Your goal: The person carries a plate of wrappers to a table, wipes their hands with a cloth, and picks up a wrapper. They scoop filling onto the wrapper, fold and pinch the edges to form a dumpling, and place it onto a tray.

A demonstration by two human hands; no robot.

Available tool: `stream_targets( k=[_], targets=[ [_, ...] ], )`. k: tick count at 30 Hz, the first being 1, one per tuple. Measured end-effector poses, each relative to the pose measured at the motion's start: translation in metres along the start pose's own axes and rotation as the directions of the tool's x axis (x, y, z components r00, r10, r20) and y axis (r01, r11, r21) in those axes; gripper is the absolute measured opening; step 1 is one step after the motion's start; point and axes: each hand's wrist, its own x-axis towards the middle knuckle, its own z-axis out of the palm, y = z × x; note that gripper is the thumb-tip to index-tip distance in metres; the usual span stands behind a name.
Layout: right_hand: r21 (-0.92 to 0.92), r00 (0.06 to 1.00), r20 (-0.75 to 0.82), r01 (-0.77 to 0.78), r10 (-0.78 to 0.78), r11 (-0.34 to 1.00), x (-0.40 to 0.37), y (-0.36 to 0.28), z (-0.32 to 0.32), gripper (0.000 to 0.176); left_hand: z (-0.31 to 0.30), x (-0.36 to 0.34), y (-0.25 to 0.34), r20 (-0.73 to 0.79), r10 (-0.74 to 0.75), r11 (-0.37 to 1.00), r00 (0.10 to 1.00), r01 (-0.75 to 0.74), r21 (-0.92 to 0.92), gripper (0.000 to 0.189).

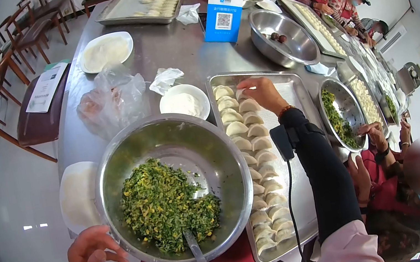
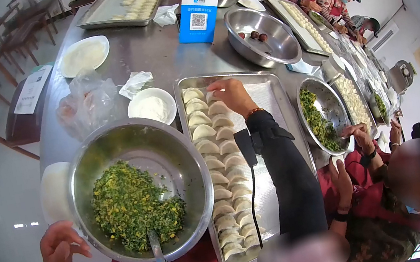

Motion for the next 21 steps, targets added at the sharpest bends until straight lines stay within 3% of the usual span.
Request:
stream_targets(
  k=[5, 6, 7, 9, 11, 12, 15, 17, 21],
  targets=[
    [-0.042, 0.998, 0.048, -0.03, 0.032, 0.999, 0.003, -0.003, 0.005, 0.023, -0.003, -0.002, -0.002, -0.067, -0.014, 0.999, 0.998, 0.017, 0.037, 0.034],
    [-0.043, 0.999, 0.041, 0.022, -0.021, 0.999, 0.003, 0.001, 0.006, 0.024, -0.004, -0.001, -0.002, -0.092, -0.016, 0.999, 0.996, 0.02, 0.038, 0.034],
    [-0.03, 0.996, 0.076, -0.035, 0.037, 0.999, 0.001, 0.004, 0.005, 0.025, -0.005, 0.001, -0.002, -0.137, -0.018, 0.999, 0.99, 0.023, 0.031, 0.033],
    [-0.017, 0.997, 0.079, 0.016, -0.015, 1.0, 0.0, 0.01, 0.006, 0.026, -0.011, 0.004, 0.004, -0.211, -0.023, 0.999, 0.977, 0.032, 0.038, 0.031],
    [0.094, 0.995, 0.096, -0.05, 0.041, 0.994, 0.0, 0.017, 0.01, 0.028, -0.021, 0.008, 0.007, -0.276, 0.01, 0.991, 0.961, 0.027, 0.13, 0.027],
    [0.06, 0.992, 0.124, -0.038, 0.031, 0.997, 0.001, 0.015, 0.006, 0.029, -0.03, 0.009, 0.006, -0.279, 0.04, 0.992, 0.959, -0.005, 0.125, 0.028],
    [0.053, 0.99, -0.124, -0.066, 0.072, 0.996, -0.004, 0.029, 0.006, 0.027, -0.062, 0.012, 0.002, -0.386, 0.046, 0.995, 0.922, -0.008, 0.1, 0.029],
    [0.122, 0.975, -0.193, -0.082, 0.105, 0.989, -0.017, 0.026, -0.003, 0.028, -0.082, 0.019, -0.007, -0.447, 0.084, 0.972, 0.891, 0.025, 0.233, 0.029],
    [0.254, 0.965, -0.111, -0.204, 0.238, 0.945, -0.072, -0.027, -0.02, 0.032, -0.109, 0.045, -0.044, -0.43, 0.23, 0.911, 0.873, -0.037, 0.411, 0.025]
  ],
)
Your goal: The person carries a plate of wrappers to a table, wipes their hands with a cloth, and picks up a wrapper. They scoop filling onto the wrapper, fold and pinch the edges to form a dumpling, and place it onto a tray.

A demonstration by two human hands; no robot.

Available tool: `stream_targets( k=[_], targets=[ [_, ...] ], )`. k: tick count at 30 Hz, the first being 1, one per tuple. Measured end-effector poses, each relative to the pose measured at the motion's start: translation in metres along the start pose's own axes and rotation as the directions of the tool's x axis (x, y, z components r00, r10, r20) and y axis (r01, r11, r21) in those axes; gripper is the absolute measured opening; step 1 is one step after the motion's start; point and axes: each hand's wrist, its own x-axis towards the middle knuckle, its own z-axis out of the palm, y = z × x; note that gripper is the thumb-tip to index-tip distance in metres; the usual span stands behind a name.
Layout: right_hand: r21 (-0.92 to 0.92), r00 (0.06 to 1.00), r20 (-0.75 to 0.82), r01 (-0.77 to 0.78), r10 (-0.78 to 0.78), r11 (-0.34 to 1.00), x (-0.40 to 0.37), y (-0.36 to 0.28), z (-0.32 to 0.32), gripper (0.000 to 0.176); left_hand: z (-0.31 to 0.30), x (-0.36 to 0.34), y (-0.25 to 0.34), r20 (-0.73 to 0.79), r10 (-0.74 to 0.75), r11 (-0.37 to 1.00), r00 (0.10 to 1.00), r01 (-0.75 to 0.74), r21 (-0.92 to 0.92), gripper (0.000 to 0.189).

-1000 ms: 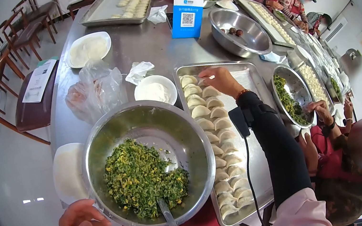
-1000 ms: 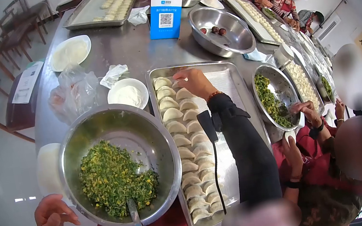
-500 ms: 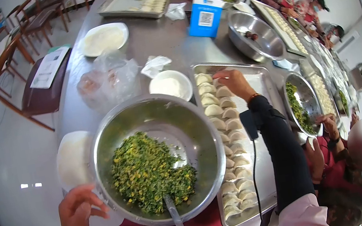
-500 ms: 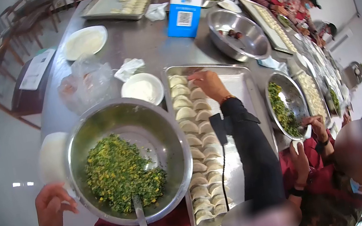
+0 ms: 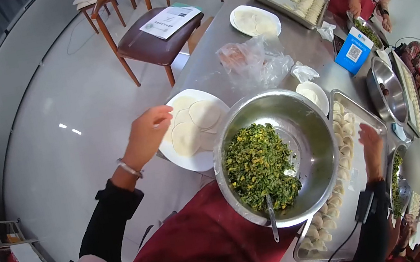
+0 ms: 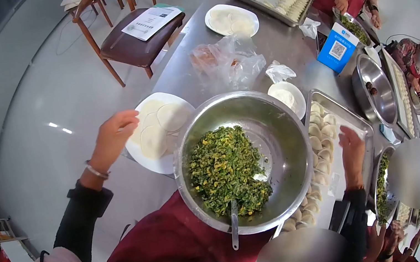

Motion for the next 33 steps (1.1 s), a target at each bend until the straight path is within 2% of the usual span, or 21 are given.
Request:
stream_targets(
  k=[1, 2, 3, 4, 6, 8, 11, 13, 15, 19, 21, 22, 24, 25, 26, 27, 28, 29, 30, 31, 33],
  targets=[
    [0.025, 1.0, 0.013, -0.004, 0.004, 1.0, -0.021, -0.023, -0.001, 0.032, 0.005, 0.006, -0.009, 0.037, 0.131, 0.966, 0.991, -0.136, 0.219, 0.024],
    [-0.021, 1.0, 0.015, -0.009, 0.01, 1.0, -0.042, -0.043, -0.003, 0.031, 0.01, 0.008, -0.012, 0.102, 0.25, 0.867, 0.963, -0.27, 0.419, 0.023],
    [-0.015, 0.999, 0.014, -0.03, 0.03, 0.999, -0.062, -0.062, -0.004, 0.03, 0.015, 0.005, -0.01, 0.144, 0.267, 0.795, 0.953, -0.302, 0.527, 0.023],
    [-0.009, 0.999, 0.013, -0.052, 0.052, 0.999, -0.083, -0.076, -0.005, 0.029, 0.019, 0.004, -0.007, 0.147, 0.272, 0.8, 0.951, -0.308, 0.516, 0.023],
    [-0.1, 0.997, -0.01, -0.072, 0.071, 0.992, -0.121, -0.088, -0.013, 0.028, 0.023, 0.002, -0.002, 0.124, 0.271, 0.676, 0.955, -0.28, 0.682, 0.018],
    [-0.216, 0.995, -0.051, -0.093, 0.084, 0.972, -0.161, -0.108, -0.014, 0.024, 0.023, 0.001, -0.004, 0.121, 0.249, 0.692, 0.961, -0.264, 0.672, 0.018],
    [-0.252, 0.994, -0.073, -0.097, 0.081, 0.963, -0.215, -0.117, -0.016, 0.023, 0.021, 0.006, -0.007, 0.128, 0.176, 0.694, 0.976, -0.216, 0.687, 0.017],
    [-0.195, 0.991, -0.065, -0.128, 0.118, 0.972, -0.244, -0.121, -0.012, 0.022, 0.019, 0.014, -0.007, 0.142, 0.13, 0.682, 0.981, -0.193, 0.705, 0.017],
    [-0.114, 0.989, -0.07, -0.136, 0.128, 0.984, -0.268, -0.121, -0.007, 0.021, 0.017, 0.02, -0.006, 0.219, -0.007, 0.717, 0.976, -0.148, 0.682, 0.019],
    [-0.016, 0.99, -0.008, -0.141, 0.14, 0.99, -0.294, -0.14, 0.015, 0.022, 0.015, 0.01, -0.001, 0.232, 0.076, 0.69, 0.97, -0.219, 0.69, 0.016],
    [0.069, 0.992, 0.073, -0.107, 0.102, 0.992, -0.298, -0.151, 0.034, 0.025, 0.014, 0.0, -0.001, 0.183, 0.156, 0.743, 0.971, -0.237, 0.626, 0.017],
    [0.04, 0.993, 0.114, -0.044, 0.039, 0.998, -0.296, -0.163, 0.046, 0.03, 0.013, -0.003, -0.004, 0.188, 0.16, 0.742, 0.969, -0.243, 0.625, 0.017],
    [0.114, 0.976, 0.216, 0.008, -0.033, 0.994, -0.287, -0.189, 0.071, 0.043, 0.011, -0.007, -0.011, 0.199, 0.235, 0.721, 0.951, -0.308, 0.62, 0.02],
    [0.153, 0.972, 0.216, 0.061, -0.094, 0.986, -0.283, -0.193, 0.084, 0.045, 0.011, -0.01, -0.011, 0.2, 0.237, 0.72, 0.951, -0.31, 0.621, 0.02],
    [0.157, 0.972, 0.214, 0.062, -0.095, 0.986, -0.277, -0.2, 0.093, 0.045, 0.011, -0.011, -0.011, 0.148, 0.215, 0.798, 0.965, -0.261, 0.543, 0.02],
    [0.134, 0.962, 0.215, 0.14, -0.167, 0.981, -0.27, -0.208, 0.102, 0.046, 0.009, -0.013, -0.011, 0.099, 0.187, 0.865, 0.977, -0.211, 0.456, 0.021],
    [0.112, 0.947, 0.218, 0.216, -0.236, 0.97, -0.265, -0.213, 0.108, 0.047, 0.009, -0.016, -0.011, 0.099, 0.188, 0.862, 0.977, -0.212, 0.46, 0.021],
    [0.11, 0.939, 0.224, 0.242, -0.261, 0.964, -0.262, -0.216, 0.112, 0.047, 0.008, -0.02, -0.012, 0.103, 0.13, 0.973, 0.986, -0.147, 0.177, 0.021],
    [0.116, 0.938, 0.227, 0.242, -0.263, 0.963, -0.26, -0.22, 0.113, 0.047, 0.006, -0.024, -0.013, 0.121, 0.074, 0.991, 0.99, -0.059, -0.121, 0.022],
    [0.089, 0.932, 0.243, 0.256, -0.271, 0.962, -0.26, -0.223, 0.114, 0.047, 0.005, -0.033, -0.002, 0.116, 0.07, 0.992, 0.991, -0.057, -0.116, 0.022],
    [0.061, 0.925, 0.265, 0.266, -0.273, 0.962, -0.261, -0.226, 0.113, 0.047, 0.004, -0.054, 0.024, 0.11, 0.016, 0.937, 0.994, 0.023, -0.348, 0.018]
  ],
)
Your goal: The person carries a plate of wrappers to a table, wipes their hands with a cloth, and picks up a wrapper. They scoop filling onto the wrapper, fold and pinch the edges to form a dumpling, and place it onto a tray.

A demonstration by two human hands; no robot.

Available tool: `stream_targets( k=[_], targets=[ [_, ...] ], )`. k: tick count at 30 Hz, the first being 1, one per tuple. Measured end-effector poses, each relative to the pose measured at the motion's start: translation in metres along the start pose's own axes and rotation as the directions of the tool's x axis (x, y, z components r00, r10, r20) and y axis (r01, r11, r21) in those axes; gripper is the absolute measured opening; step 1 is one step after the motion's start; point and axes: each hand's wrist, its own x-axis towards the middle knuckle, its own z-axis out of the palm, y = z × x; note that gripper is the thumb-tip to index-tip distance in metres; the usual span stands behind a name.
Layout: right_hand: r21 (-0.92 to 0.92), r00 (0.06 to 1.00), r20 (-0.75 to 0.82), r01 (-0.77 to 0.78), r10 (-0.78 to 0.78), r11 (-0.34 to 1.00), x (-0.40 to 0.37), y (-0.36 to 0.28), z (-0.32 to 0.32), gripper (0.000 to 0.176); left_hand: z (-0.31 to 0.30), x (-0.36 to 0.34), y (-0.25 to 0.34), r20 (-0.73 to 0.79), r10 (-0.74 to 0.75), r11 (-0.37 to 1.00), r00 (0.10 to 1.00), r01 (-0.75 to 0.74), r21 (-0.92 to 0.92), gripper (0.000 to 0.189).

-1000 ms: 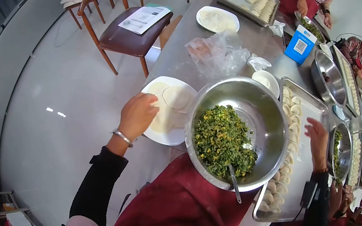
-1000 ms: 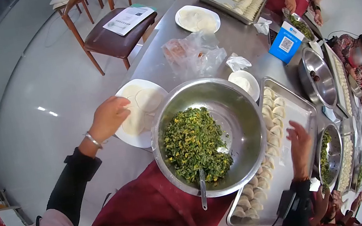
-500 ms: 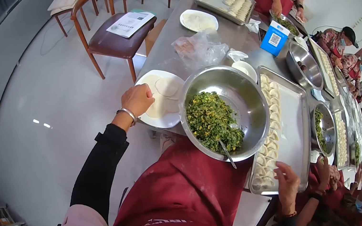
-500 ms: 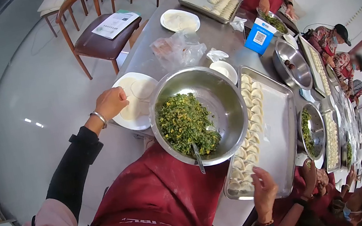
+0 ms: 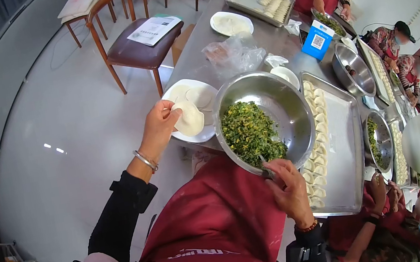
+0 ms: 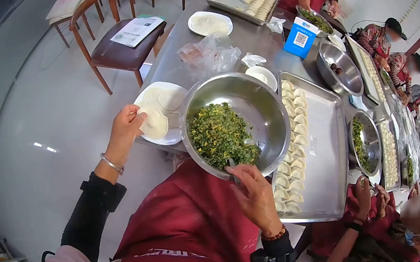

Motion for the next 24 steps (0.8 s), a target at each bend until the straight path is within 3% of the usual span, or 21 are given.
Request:
stream_targets(
  k=[3, 5, 7, 9, 11, 13, 17, 18, 19, 21, 24],
  targets=[
    [-0.124, 0.999, -0.013, 0.029, -0.031, 0.992, -0.008, 0.001, -0.013, 0.048, 0.015, -0.025, 0.028, 0.079, 0.019, 0.992, 0.997, -0.009, -0.123, 0.02],
    [-0.095, 0.973, -0.227, -0.048, 0.025, 0.994, -0.018, -0.007, -0.029, 0.049, 0.034, -0.041, 0.048, 0.113, 0.046, 0.983, 0.993, -0.025, -0.182, 0.021],
    [0.021, 0.948, -0.279, -0.155, 0.155, 0.988, -0.013, -0.023, -0.04, 0.042, 0.058, -0.056, 0.06, 0.167, 0.074, 0.969, 0.983, -0.032, -0.243, 0.022],
    [0.33, 0.935, -0.247, -0.167, 0.255, 0.929, -0.001, -0.04, -0.033, 0.038, 0.083, -0.071, 0.068, 0.168, 0.121, 0.95, 0.978, -0.066, -0.304, 0.023],
    [0.405, 0.952, -0.23, -0.097, 0.204, 0.909, 0.013, -0.05, -0.018, 0.035, 0.103, -0.084, 0.071, 0.238, 0.148, 0.945, 0.96, -0.066, -0.321, 0.024],
    [0.445, 0.94, -0.225, -0.133, 0.254, 0.886, 0.024, -0.057, -0.007, 0.032, 0.117, -0.097, 0.073, 0.25, 0.157, 0.924, 0.955, -0.052, -0.379, 0.024],
    [0.665, 0.918, -0.2, -0.13, 0.343, 0.735, 0.022, -0.051, -0.002, 0.022, 0.12, -0.108, 0.074, 0.339, 0.159, 0.932, 0.927, -0.027, -0.362, 0.027],
    [0.67, 0.927, -0.263, -0.025, 0.268, 0.742, 0.02, -0.049, 0.0, 0.016, 0.119, -0.109, 0.08, 0.358, 0.156, 0.938, 0.92, -0.024, -0.345, 0.024],
    [0.674, 0.926, -0.262, -0.026, 0.272, 0.738, 0.017, -0.05, -0.001, 0.016, 0.117, -0.109, 0.084, 0.36, 0.152, 0.94, 0.921, -0.022, -0.339, 0.024],
    [0.64, 0.953, -0.222, -0.016, 0.205, 0.769, 0.011, -0.053, -0.007, 0.014, 0.115, -0.109, 0.087, 0.412, 0.155, 0.988, 0.898, -0.139, -0.069, 0.021],
    [0.623, 0.923, -0.297, -0.006, 0.244, 0.782, 0.006, -0.059, -0.011, 0.011, 0.122, -0.115, 0.088, 0.382, 0.133, 0.986, 0.914, -0.084, -0.142, 0.019]
  ],
)
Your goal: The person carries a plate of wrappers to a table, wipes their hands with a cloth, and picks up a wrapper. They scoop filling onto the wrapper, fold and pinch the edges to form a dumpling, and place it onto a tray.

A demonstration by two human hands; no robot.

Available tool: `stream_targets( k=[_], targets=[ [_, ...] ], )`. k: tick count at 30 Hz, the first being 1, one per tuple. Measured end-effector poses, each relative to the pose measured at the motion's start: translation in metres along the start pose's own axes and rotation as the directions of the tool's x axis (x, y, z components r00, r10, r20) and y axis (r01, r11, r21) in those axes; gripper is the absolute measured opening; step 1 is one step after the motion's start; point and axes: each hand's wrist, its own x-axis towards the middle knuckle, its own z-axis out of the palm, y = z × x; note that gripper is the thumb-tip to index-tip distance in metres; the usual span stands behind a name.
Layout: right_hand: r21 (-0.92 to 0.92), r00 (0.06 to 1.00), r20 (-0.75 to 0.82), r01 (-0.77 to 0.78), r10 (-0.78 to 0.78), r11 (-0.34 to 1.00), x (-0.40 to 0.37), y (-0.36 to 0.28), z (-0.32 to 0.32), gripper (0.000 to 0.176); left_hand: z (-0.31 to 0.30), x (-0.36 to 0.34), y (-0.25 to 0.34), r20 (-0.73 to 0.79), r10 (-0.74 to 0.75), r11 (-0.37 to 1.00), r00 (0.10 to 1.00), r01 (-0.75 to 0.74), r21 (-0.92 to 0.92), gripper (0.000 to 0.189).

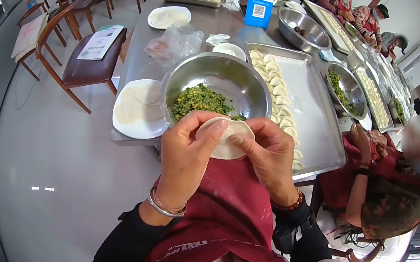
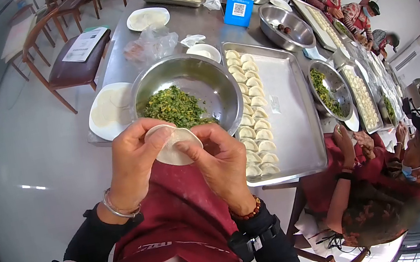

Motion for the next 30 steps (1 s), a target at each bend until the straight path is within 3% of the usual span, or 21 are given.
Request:
stream_targets(
  k=[6, 10, 12, 17, 20, 21, 22, 23, 25, 28, 29, 30],
  targets=[
    [0.064, 0.996, -0.054, 0.068, -0.065, 0.996, -0.006, 0.005, -0.005, 0.012, 0.01, -0.004, -0.002, -0.07, -0.011, 0.991, 0.997, 0.001, -0.131, 0.018],
    [0.088, 0.998, -0.058, 0.01, -0.005, 0.996, -0.008, 0.002, -0.003, 0.014, 0.012, -0.003, 0.0, -0.073, 0.015, 0.992, 0.997, -0.024, -0.122, 0.018],
    [0.252, 0.996, -0.075, -0.031, 0.051, 0.967, -0.004, -0.006, 0.005, 0.017, 0.011, -0.001, 0.0, -0.064, 0.014, 0.996, 0.998, -0.02, -0.091, 0.017],
    [0.114, 0.999, 0.004, -0.036, 0.035, 0.993, -0.001, 0.01, -0.008, 0.015, 0.007, 0.0, -0.008, 0.012, -0.05, 0.998, 0.999, 0.05, 0.028, 0.015],
    [0.067, 0.998, 0.034, -0.049, 0.047, 0.997, 0.001, 0.004, -0.01, 0.012, -0.001, 0.002, -0.018, -0.002, -0.069, 0.996, 0.998, 0.069, 0.056, 0.025],
    [0.085, 0.997, 0.042, -0.069, 0.066, 0.994, 0.001, 0.002, -0.009, 0.011, -0.006, 0.003, -0.026, 0.069, -0.182, 0.948, 0.981, 0.194, -0.251, 0.034],
    [0.086, 0.997, 0.044, -0.072, 0.069, 0.994, 0.002, 0.002, -0.008, 0.011, -0.009, 0.004, -0.033, 0.17, -0.265, 0.792, 0.949, 0.315, -0.523, 0.043],
    [0.121, 0.997, 0.061, -0.054, 0.047, 0.991, 0.005, 0.002, -0.006, 0.012, -0.008, 0.004, -0.038, 0.168, -0.266, 0.792, 0.949, 0.314, -0.523, 0.043],
    [0.155, 0.997, 0.08, -0.035, 0.023, 0.987, 0.012, 0.003, -0.004, 0.013, -0.002, 0.005, -0.045, 0.246, -0.332, 0.557, 0.911, 0.399, -0.728, 0.056],
    [0.001, 0.991, 0.105, -0.079, 0.078, 0.997, 0.019, 0.012, -0.006, 0.015, -0.001, -0.002, -0.048, 0.292, -0.295, 0.412, 0.91, 0.397, -0.82, 0.056],
    [-0.26, 0.993, 0.121, 0.044, -0.013, 0.965, 0.021, 0.014, -0.01, 0.016, -0.002, -0.002, -0.049, 0.306, -0.271, 0.34, 0.913, 0.388, -0.856, 0.055],
    [-0.499, 0.982, 0.16, 0.166, -0.098, 0.851, 0.024, 0.017, -0.015, 0.017, -0.002, 0.0, -0.049, 0.303, -0.271, 0.341, 0.914, 0.386, -0.857, 0.055]
  ],
)
